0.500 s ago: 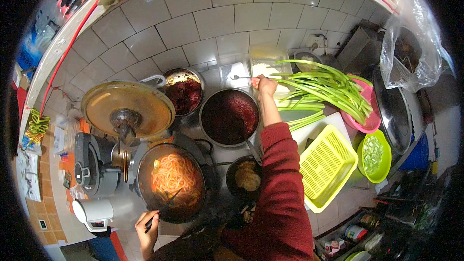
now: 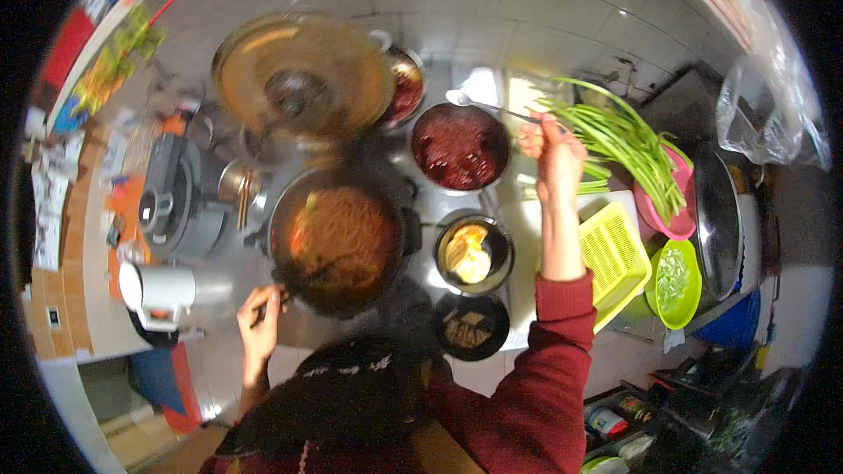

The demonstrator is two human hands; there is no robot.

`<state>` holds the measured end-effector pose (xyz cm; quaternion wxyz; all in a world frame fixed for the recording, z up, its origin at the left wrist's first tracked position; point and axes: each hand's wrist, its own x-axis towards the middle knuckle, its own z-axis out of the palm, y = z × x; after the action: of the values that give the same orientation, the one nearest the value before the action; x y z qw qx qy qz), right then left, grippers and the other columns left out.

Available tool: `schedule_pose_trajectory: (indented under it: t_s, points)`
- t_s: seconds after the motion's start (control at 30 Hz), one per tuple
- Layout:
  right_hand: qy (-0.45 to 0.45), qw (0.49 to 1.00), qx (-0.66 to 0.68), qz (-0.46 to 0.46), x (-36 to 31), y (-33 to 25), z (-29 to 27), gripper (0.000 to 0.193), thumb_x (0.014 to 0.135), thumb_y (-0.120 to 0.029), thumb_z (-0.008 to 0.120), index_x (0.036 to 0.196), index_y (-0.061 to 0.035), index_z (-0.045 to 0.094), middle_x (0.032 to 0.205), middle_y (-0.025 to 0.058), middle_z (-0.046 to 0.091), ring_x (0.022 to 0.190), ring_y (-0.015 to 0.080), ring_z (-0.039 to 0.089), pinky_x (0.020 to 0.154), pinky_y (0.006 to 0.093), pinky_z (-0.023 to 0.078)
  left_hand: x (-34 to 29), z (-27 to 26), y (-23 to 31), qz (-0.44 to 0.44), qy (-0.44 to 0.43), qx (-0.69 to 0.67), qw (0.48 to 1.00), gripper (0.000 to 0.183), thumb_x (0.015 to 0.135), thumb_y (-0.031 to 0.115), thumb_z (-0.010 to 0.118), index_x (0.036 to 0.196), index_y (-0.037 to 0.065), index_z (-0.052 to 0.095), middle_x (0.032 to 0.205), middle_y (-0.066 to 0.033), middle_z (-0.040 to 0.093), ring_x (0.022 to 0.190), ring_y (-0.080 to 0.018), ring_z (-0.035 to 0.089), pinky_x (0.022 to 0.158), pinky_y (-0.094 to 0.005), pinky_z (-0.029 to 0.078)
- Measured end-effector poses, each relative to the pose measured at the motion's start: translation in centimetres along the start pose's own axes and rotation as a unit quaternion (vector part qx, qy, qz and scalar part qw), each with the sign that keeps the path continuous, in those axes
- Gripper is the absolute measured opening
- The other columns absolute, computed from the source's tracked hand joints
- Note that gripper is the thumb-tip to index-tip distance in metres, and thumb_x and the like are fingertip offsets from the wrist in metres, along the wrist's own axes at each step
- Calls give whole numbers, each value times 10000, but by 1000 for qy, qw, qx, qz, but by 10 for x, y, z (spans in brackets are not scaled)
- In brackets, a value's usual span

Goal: The person stirs a red sauce in a pot, then washes leafy greens in a sink using a yellow basket, and returns to stir the pot before serving the dish into a bowl.

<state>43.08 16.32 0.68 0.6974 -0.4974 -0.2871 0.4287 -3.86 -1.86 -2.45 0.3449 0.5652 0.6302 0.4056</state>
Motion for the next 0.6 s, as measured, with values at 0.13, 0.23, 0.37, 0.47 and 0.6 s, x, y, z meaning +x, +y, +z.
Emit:
schedule_pose_trajectory:
  t_s: [0.13,0.23,0.37,0.47,0.6]
  points:
    - [-45,996,-49,52,-86,-7,31,272,964,-203,575,1024,52,648,754,115,684,521,105,584,496,225,490,-2,-11,-16,6,63,-85,994,196,972,108,559,1010,-50,669,880,-69,633,658,-92,582,618,-219,473]
    - [-132,986,-81,57,-143,18,65,283,993,-201,529,1049,56,636,778,121,682,558,122,620,522,244,523,-2,-16,-23,-17,91,-114,989,225,991,132,532,1029,-50,659,906,-72,623,643,-97,583,601,-228,472]
    - [-192,971,-133,-49,-189,40,89,248,1000,-117,509,1125,77,602,844,127,663,631,146,644,566,265,547,-4,-18,-25,-54,86,-174,980,242,1002,145,512,1057,-51,643,946,-79,619,633,-105,594,580,-247,473]
    - [-169,971,-138,-100,-195,36,80,244,998,-112,512,1131,71,603,842,125,663,632,141,641,572,265,548,-7,-18,-30,-13,78,-194,978,250,1001,157,516,1052,-52,644,930,-75,632,645,-112,609,585,-251,479]
    - [-110,983,-119,-82,-189,24,59,267,1000,-152,519,1126,65,608,819,129,662,609,151,634,564,265,542,21,2,-39,-29,84,-153,984,247,987,174,550,1035,-39,667,884,-71,666,695,-109,632,614,-242,493]
